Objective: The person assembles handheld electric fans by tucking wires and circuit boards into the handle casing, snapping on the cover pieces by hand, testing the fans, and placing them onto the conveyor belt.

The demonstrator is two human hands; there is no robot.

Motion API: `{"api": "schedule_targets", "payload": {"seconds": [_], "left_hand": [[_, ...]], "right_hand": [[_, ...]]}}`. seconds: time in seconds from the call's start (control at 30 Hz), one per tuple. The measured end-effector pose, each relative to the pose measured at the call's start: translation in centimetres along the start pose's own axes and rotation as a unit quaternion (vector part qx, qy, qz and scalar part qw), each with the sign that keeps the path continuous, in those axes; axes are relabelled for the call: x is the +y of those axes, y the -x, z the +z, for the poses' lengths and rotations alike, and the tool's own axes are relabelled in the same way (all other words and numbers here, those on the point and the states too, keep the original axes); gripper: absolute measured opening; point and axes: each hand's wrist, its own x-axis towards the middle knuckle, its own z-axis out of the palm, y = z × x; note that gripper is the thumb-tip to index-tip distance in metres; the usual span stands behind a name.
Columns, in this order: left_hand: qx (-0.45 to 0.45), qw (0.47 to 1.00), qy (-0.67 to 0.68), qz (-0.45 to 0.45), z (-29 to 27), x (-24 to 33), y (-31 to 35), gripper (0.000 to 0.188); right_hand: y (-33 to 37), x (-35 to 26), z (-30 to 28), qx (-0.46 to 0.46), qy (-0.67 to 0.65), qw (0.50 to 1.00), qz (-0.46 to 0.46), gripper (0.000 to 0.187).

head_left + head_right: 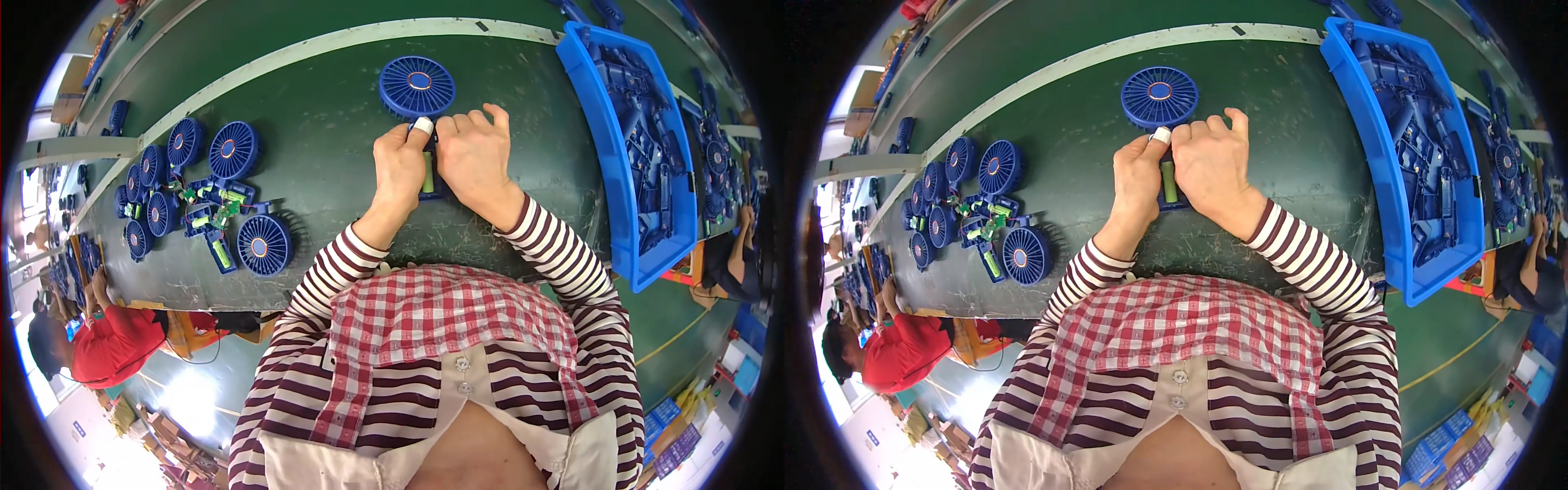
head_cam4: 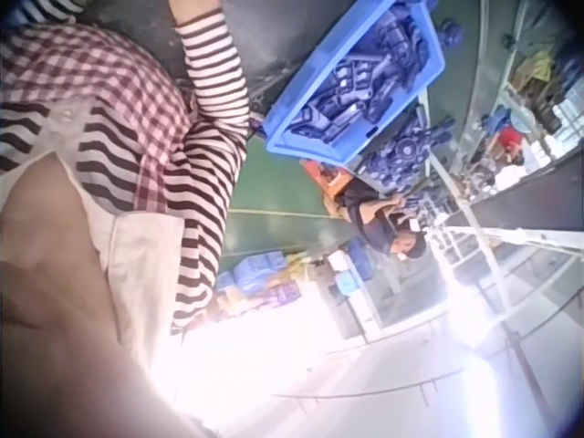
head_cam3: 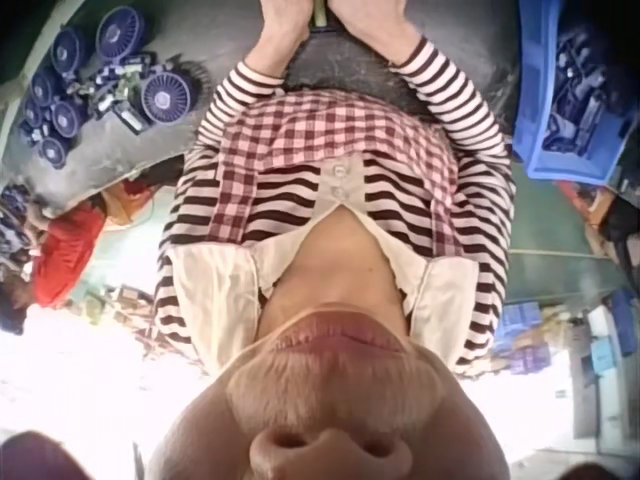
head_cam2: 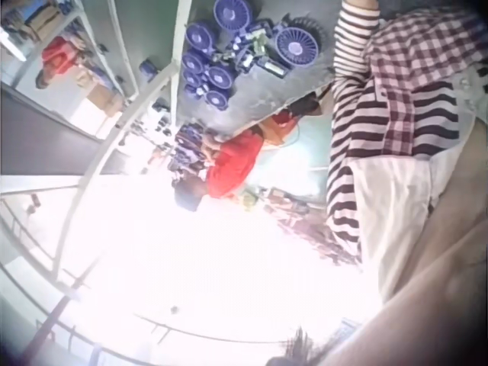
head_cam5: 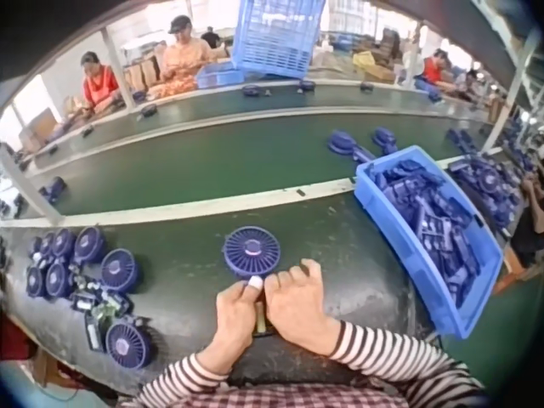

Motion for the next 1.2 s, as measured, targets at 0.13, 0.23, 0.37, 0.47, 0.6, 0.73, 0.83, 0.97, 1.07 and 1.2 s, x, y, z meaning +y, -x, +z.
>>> {"api": "schedule_targets", "payload": {"seconds": [0.13,0.23,0.37,0.47,0.6,0.73,0.83,0.97,1.07,1.2], "left_hand": [[-0.052,0.988,0.130,-0.072,-0.3,2.2,0.8,0.022],[-0.141,0.970,0.172,-0.101,-2.0,2.8,0.1,0.027],[-0.153,0.956,0.192,-0.160,-3.2,3.4,-0.4,0.032],[-0.175,0.938,0.231,-0.189,-3.3,3.8,-0.2,0.032],[-0.175,0.949,0.195,-0.173,-2.6,3.5,0.3,0.031],[-0.180,0.957,0.165,-0.159,-2.0,2.8,0.7,0.027],[-0.177,0.954,0.164,-0.176,-1.1,2.9,1.4,0.026],[-0.154,0.960,0.136,-0.192,-0.8,3.3,1.9,0.024],[-0.177,0.958,0.123,-0.188,-1.1,3.3,1.6,0.023],[-0.165,0.957,0.147,-0.189,-0.9,3.2,1.6,0.023]], "right_hand": [[0.0,1.5,-0.4,0.001,-0.116,0.993,0.012,0.010],[0.8,2.7,-0.8,-0.045,-0.346,0.924,0.157,0.016],[2.6,4.6,-1.3,0.065,-0.393,0.892,0.214,0.021],[3.2,5.2,-0.6,0.124,-0.186,0.974,-0.032,0.021],[2.1,3.5,-1.1,0.187,-0.211,0.956,-0.075,0.024],[1.2,2.5,-1.5,0.201,-0.230,0.944,-0.125,0.020],[0.8,2.4,-1.1,0.175,-0.247,0.941,-0.148,0.018],[0.1,2.2,-1.7,0.109,-0.271,0.944,-0.153,0.017],[-0.2,2.2,-2.0,0.086,-0.275,0.946,-0.147,0.016],[0.0,2.2,-1.8,0.111,-0.264,0.948,-0.142,0.017]]}}
